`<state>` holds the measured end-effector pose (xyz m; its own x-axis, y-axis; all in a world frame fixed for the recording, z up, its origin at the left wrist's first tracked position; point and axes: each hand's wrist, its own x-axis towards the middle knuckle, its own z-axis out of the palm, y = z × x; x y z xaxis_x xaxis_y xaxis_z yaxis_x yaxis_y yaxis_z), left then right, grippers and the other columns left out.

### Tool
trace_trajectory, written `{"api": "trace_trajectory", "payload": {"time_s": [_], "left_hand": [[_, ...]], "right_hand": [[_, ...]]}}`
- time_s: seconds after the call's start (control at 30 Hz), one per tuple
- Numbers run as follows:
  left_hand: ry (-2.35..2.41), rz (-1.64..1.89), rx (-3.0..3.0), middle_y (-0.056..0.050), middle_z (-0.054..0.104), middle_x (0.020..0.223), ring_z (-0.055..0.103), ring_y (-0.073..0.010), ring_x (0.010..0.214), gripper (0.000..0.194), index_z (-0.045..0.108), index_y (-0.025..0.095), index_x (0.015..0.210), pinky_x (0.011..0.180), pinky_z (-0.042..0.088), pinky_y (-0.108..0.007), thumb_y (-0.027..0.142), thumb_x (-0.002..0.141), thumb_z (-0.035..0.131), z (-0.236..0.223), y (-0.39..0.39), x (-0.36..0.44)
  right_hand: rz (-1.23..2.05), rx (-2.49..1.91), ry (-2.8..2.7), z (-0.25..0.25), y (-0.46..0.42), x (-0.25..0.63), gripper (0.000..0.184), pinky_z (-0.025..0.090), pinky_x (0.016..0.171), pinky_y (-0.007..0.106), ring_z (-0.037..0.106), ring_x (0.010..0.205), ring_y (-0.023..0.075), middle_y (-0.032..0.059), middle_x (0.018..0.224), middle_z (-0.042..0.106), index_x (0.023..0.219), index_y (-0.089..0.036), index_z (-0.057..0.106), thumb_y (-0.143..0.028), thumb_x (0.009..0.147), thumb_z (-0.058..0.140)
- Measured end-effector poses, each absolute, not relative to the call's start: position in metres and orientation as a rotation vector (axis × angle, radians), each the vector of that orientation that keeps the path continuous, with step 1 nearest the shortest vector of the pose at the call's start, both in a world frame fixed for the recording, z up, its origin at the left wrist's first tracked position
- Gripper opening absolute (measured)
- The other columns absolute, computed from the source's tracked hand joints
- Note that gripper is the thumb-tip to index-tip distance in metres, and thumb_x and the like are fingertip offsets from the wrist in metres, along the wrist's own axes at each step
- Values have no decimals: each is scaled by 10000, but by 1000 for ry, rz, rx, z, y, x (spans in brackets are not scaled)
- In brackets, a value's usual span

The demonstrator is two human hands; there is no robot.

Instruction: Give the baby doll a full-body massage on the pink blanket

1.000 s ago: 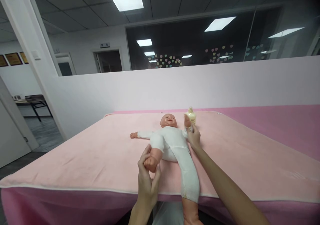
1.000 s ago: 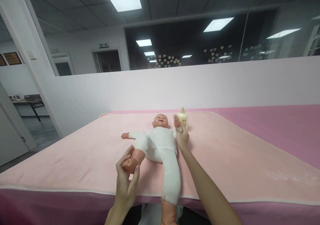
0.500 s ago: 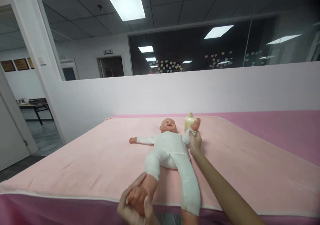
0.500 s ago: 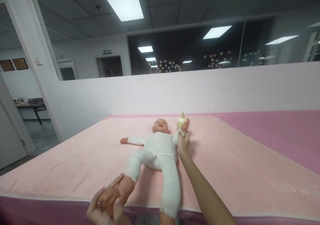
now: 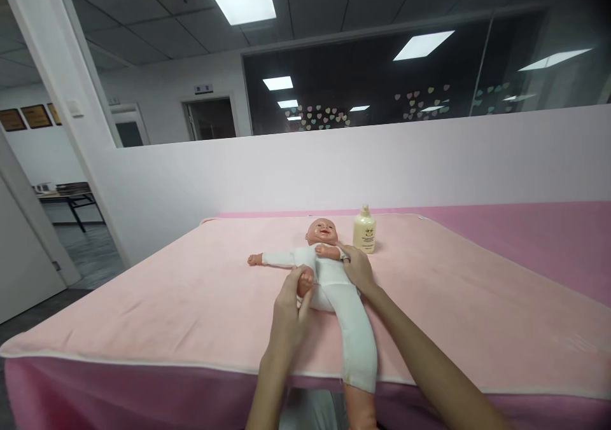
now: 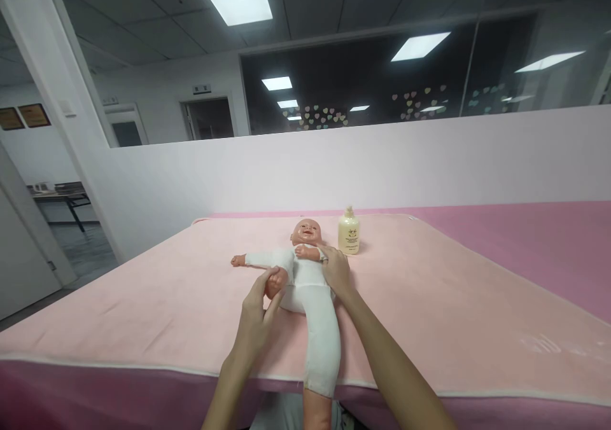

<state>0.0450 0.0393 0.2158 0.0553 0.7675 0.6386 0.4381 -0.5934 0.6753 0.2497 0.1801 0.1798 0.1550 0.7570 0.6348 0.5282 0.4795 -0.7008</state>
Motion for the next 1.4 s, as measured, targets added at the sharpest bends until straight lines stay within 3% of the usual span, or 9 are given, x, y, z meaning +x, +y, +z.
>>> {"api": "trace_trajectory", "payload": {"time_s": [0.1,0.23,0.47,0.57,0.77,0.87,1.1,1.27,1.4], "left_hand": [[1232,1542,2043,-98,584,1228,552,-213,1139,362,489,200,1239,930,474,-355,241,880,479,219,41,43],[1263,1672,2055,-75,572,1269,520,-209,1201,385,492,233,1255,990,452,-348,247,871,519,205,5,43],[1310,2196,1735,-115,605,1208,555,-241,1161,386,496,189,1226,973,481,-394,253,852,564,176,-44,55],[1291,2080,1842,-115,578,1246,537,-230,1180,423,458,200,1264,973,475,-382,258,856,557,190,-21,53],[1264,1631,2010,-92,585,1197,563,-203,1102,344,461,208,1222,919,471,-350,282,887,486,213,46,53],[1218,1589,1989,-87,587,1185,561,-198,1093,321,463,205,1203,920,456,-345,295,895,472,218,52,58],[1282,1984,1616,-98,564,1222,537,-225,1142,423,446,219,1244,948,451,-353,370,861,542,220,-22,60],[1264,2260,1424,-100,578,1169,541,-234,1127,414,432,214,1243,985,429,-409,347,865,533,204,-46,65],[1167,2150,1698,-109,581,1169,545,-230,1128,464,386,207,1282,995,414,-416,364,868,525,214,7,53]], "right_hand": [[183,-1225,-1583,179,177,247,556,415,949,353,575,1072,217,44,1147,653,1146,-234,640,-91,669,394],[269,-1269,-1343,175,184,248,509,408,948,373,548,1118,243,67,1214,615,1210,-226,587,-211,718,460],[482,-1242,-639,167,195,261,514,475,737,314,622,892,231,101,1086,652,1187,-187,562,-400,724,499],[434,-1241,-631,168,193,264,515,476,750,312,622,903,229,103,1097,651,1198,-185,562,-403,738,486],[267,-1184,-1463,176,183,255,469,391,976,357,552,1104,214,42,1188,631,1173,-239,616,-215,730,461],[213,-1177,-1579,177,181,253,495,373,1000,360,534,1133,205,30,1220,613,1199,-253,596,-192,732,445],[395,-1257,-847,163,198,257,552,478,779,338,618,941,242,100,1100,645,1248,-187,506,-471,779,439],[479,-1330,-565,147,208,266,582,487,632,324,642,838,234,142,1048,643,1311,-143,432,-417,821,277],[484,-1246,-716,160,203,266,570,497,701,317,625,913,234,119,1097,638,1269,-139,485,-429,795,361]]}}
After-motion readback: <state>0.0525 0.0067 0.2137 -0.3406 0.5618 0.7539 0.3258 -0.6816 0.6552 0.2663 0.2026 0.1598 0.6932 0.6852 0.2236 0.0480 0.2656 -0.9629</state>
